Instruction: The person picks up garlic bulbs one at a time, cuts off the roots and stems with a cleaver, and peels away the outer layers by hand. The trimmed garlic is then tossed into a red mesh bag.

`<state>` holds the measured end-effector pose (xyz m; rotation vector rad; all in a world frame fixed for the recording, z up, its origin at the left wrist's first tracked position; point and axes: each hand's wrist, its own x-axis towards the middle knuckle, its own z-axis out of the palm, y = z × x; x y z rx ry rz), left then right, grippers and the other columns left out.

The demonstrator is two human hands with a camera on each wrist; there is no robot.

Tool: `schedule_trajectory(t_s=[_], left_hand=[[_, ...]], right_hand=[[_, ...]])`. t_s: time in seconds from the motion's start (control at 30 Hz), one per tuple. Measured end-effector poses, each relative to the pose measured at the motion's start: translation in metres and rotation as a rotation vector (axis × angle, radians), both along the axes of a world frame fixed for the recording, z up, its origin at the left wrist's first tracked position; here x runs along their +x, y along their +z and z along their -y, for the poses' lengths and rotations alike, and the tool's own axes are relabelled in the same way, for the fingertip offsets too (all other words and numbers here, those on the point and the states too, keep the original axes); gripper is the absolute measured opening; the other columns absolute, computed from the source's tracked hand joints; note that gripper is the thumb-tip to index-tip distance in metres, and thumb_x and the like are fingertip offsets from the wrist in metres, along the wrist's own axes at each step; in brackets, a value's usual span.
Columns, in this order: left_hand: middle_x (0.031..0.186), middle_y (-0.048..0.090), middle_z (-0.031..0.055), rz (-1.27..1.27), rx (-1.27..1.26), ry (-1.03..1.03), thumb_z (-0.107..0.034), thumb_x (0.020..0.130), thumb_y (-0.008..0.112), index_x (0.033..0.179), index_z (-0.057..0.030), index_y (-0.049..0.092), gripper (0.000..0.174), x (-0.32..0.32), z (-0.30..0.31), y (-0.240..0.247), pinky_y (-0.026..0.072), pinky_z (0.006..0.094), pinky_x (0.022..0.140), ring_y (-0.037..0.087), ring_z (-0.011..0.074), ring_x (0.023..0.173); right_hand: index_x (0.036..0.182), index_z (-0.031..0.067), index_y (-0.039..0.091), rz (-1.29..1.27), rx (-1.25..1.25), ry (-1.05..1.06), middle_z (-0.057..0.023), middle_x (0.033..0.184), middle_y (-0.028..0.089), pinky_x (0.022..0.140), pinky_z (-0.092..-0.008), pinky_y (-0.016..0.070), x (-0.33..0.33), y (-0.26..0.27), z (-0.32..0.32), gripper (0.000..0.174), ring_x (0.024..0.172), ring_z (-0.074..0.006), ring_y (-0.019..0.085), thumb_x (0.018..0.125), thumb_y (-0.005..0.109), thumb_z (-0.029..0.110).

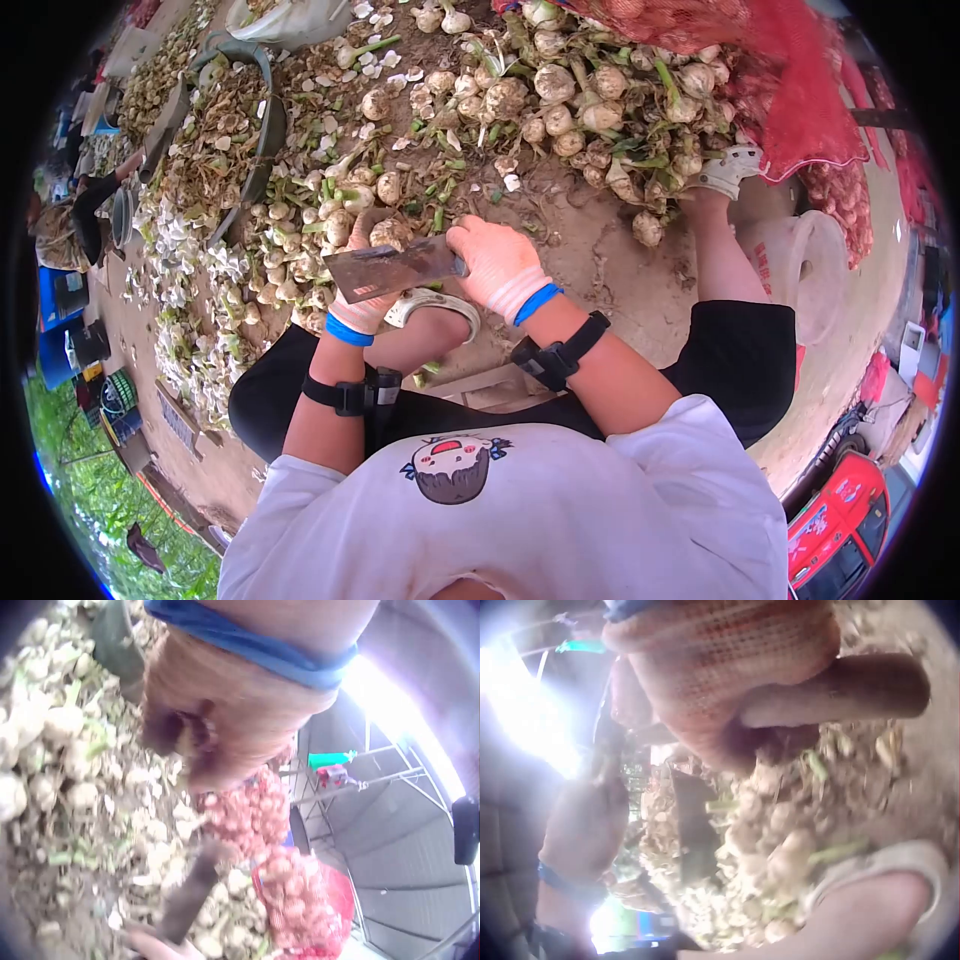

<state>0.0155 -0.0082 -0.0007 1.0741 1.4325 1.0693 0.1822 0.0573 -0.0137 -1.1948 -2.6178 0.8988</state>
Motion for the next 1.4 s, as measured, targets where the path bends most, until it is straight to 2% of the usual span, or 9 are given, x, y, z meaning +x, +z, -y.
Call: schedule_trajectory(t_s=[0.2, 0.23, 0.4, 0.63, 0.67, 0.87, 1.13, 1.27, 1.4], left_hand=[[0.087, 0.057, 0.0041, -0.540, 0.374, 0.043, 0.004, 0.068, 0.064, 0.112, -0.0035, 0.037, 0.052, -0.002, -0.002, -0.019, 0.0482, 0.0243, 0.066, 0.056, 0.0111, 0.079], [0.089, 0.056, 0.0051, 0.188, -0.023, 0.144, 0.000, 0.068, 0.064, 0.107, -0.0032, 0.039, 0.047, -0.004, -0.002, -0.017, 0.0472, 0.0261, 0.071, 0.055, 0.0120, 0.080], [0.100, 0.053, 0.0079, -0.464, 0.043, 0.150, -0.008, 0.062, 0.072, 0.106, -0.0025, 0.049, 0.050, -0.018, -0.008, -0.023, 0.0449, 0.0272, 0.081, 0.053, 0.0166, 0.090], [0.106, 0.047, 0.0090, 0.467, -0.045, 0.437, 0.004, 0.062, 0.065, 0.116, -0.0018, 0.040, 0.059, -0.002, -0.010, -0.010, 0.0453, 0.0282, 0.082, 0.050, 0.0184, 0.094], [0.108, 0.046, 0.0098, 0.641, 0.009, 0.472, 0.003, 0.063, 0.066, 0.118, -0.0018, 0.039, 0.061, -0.005, -0.009, -0.007, 0.0458, 0.0282, 0.082, 0.050, 0.0196, 0.096], [0.124, 0.040, 0.0203, -1.099, -0.479, 0.405, -0.023, 0.050, 0.085, 0.132, -0.0119, 0.033, 0.098, -0.066, -0.001, -0.019, 0.0402, 0.0426, 0.094, 0.043, 0.0355, 0.113], [0.131, 0.036, 0.0167, -0.390, -0.069, 0.218, -0.007, 0.058, 0.078, 0.133, -0.0006, 0.024, 0.092, -0.009, -0.029, -0.039, 0.0309, 0.0362, 0.103, 0.037, 0.0285, 0.122], [0.133, 0.035, 0.0168, 0.081, 0.101, 0.117, -0.013, 0.061, 0.080, 0.138, -0.0032, 0.011, 0.104, 0.008, -0.022, -0.041, 0.0385, 0.0342, 0.097, 0.038, 0.0249, 0.121], [0.122, 0.045, 0.0124, 0.411, -0.119, 0.105, -0.009, 0.061, 0.079, 0.132, -0.0025, 0.021, 0.092, -0.003, -0.017, -0.035, 0.0445, 0.0322, 0.090, 0.050, 0.0204, 0.107]], right_hand=[[0.085, 0.0093, 0.058, 0.064, -0.057, -0.109, -0.0120, 0.088, 0.057, 0.070, -0.0422, 0.0482, 0.004, -0.024, -0.004, 0.019, 0.082, -0.0330, 0.058, 0.070, 0.059, 0.020], [0.086, 0.0088, 0.059, 0.136, -0.164, -0.248, -0.0128, 0.089, 0.059, 0.071, -0.0414, 0.0483, 0.006, -0.028, -0.013, 0.021, 0.084, -0.0328, 0.058, 0.070, 0.060, 0.021], [0.095, 0.0039, 0.061, -0.004, -0.336, -0.405, -0.0173, 0.089, 0.063, 0.076, -0.0357, 0.0489, 0.012, -0.031, -0.017, 0.039, 0.085, -0.0331, 0.060, 0.067, 0.062, 0.031], [0.091, -0.0004, 0.059, -0.181, -0.823, -0.328, -0.0125, 0.065, 0.058, 0.060, -0.0324, 0.0470, -0.022, -0.035, 0.005, 0.040, 0.059, -0.0221, 0.057, 0.067, 0.066, 0.030], [0.094, 0.0018, 0.062, -0.021, -0.768, -0.238, -0.0208, 0.092, 0.061, 0.079, -0.0323, 0.0480, -0.014, -0.062, 0.006, 0.046, 0.090, -0.0296, 0.060, 0.064, 0.065, 0.036], [0.088, 0.0028, 0.065, 0.407, 0.582, -0.493, -0.0154, 0.116, 0.050, 0.083, -0.0402, 0.0471, 0.047, -0.046, -0.151, 0.026, 0.099, -0.0322, 0.052, 0.071, 0.063, 0.023], [0.094, 0.0052, 0.061, 0.058, 0.112, -0.615, -0.0169, 0.106, 0.054, 0.082, -0.0404, 0.0467, 0.039, -0.027, -0.162, 0.032, 0.091, -0.0368, 0.055, 0.067, 0.064, 0.020], [0.088, 0.0014, 0.060, -0.639, -0.792, -0.608, -0.0017, 0.073, 0.057, 0.065, -0.0253, 0.0446, 0.000, -0.014, -0.059, 0.032, 0.071, -0.0092, 0.053, 0.067, 0.073, 0.022], [0.087, 0.0027, 0.060, -0.700, -1.028, -0.493, -0.0034, 0.076, 0.058, 0.065, -0.0281, 0.0456, -0.020, -0.001, -0.026, 0.025, 0.072, -0.0107, 0.054, 0.073, 0.068, 0.021]])
